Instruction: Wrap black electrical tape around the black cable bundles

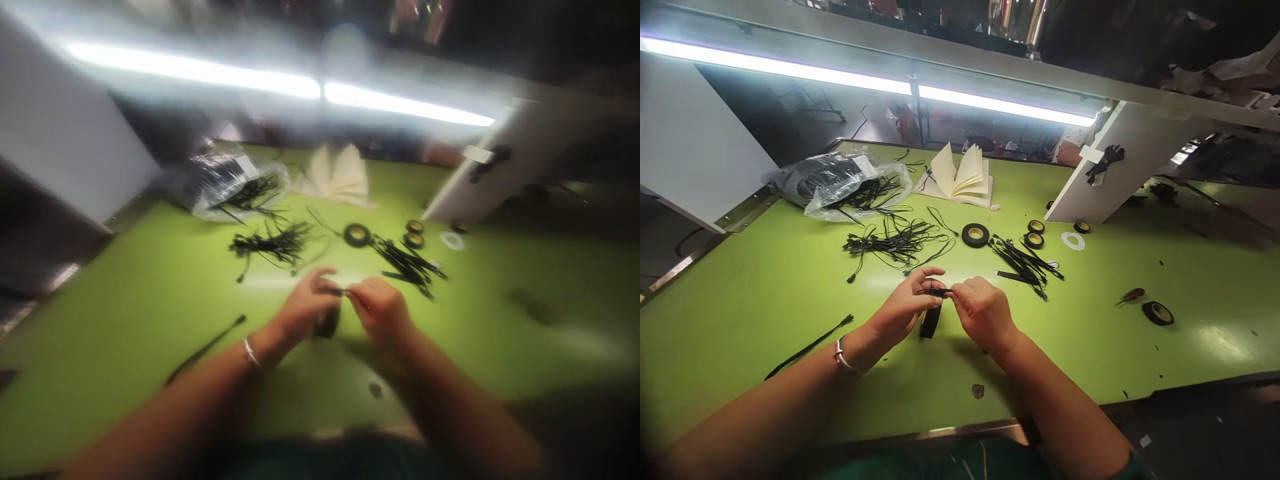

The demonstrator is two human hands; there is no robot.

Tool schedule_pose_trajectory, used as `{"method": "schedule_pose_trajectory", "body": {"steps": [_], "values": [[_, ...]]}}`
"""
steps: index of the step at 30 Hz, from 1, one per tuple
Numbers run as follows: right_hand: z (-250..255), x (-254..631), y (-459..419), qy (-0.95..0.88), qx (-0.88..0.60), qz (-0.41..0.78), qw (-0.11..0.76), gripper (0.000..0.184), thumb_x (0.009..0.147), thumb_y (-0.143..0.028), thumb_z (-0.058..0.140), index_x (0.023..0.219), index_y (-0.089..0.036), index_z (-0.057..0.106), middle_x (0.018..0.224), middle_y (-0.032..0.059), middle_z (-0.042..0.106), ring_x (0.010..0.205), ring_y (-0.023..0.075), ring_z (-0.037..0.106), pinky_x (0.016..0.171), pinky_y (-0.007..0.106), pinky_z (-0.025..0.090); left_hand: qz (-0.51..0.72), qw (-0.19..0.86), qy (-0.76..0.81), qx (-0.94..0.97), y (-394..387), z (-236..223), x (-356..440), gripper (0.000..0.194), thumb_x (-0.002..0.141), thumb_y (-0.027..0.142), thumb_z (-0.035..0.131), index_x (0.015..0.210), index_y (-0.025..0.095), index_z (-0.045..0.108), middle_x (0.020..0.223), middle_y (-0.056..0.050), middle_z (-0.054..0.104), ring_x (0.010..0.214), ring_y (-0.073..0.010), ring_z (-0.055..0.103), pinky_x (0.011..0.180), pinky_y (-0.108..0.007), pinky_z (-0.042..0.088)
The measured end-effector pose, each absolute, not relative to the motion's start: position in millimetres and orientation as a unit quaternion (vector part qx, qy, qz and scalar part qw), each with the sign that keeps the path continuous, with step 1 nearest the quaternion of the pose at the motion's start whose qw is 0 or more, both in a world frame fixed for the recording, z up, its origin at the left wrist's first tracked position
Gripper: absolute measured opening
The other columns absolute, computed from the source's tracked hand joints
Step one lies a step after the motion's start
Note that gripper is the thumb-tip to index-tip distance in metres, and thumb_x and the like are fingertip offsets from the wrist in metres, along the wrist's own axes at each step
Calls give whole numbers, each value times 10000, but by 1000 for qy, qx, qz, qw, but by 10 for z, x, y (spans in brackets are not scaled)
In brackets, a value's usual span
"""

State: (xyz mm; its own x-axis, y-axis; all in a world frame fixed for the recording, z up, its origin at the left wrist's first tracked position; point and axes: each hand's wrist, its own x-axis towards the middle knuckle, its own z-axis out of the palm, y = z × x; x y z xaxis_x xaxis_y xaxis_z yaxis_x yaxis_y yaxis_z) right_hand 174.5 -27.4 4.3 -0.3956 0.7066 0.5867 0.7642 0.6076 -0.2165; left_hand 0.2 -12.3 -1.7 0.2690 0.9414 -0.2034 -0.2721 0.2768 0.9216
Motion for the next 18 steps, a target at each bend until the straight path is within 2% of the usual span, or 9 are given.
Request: {"method": "schedule_pose_trajectory", "body": {"steps": [2,4,10,12,18], "values": [[55,1742,-289,-837,-432,-128,309,182,910,-197,502,781,-195,630,623,18,579,624,150,483,572,272,336,451,707,400,369,-118,41,-2,600,535,52,644,1112,174,535,769,17,641,757,-155,629,704,-266,445],[63,1745,-293,-837,-421,-181,300,157,906,-184,515,800,-189,630,601,13,558,608,153,454,565,280,318,449,725,389,349,-118,109,-19,554,524,59,606,1069,151,564,714,10,646,717,-160,622,692,-275,440],[-12,1751,-285,-819,-426,-192,332,74,894,-181,551,903,-171,623,655,31,591,651,165,486,611,285,346,416,729,383,387,-144,96,-28,163,678,244,672,789,127,696,768,-77,696,761,-206,635,666,-296,465],[-42,1740,-296,-810,-436,-182,346,64,887,-181,559,895,-174,622,659,34,594,655,167,493,617,287,354,426,711,392,399,-161,32,-4,183,692,306,715,746,132,697,735,-70,688,716,-189,627,638,-284,467],[-69,1702,-326,-810,-441,-164,350,85,877,-162,549,855,-186,628,640,26,594,643,162,487,611,278,368,436,639,428,468,-191,9,-11,297,734,401,714,841,125,690,640,-25,639,553,-126,564,540,-251,449]]}}
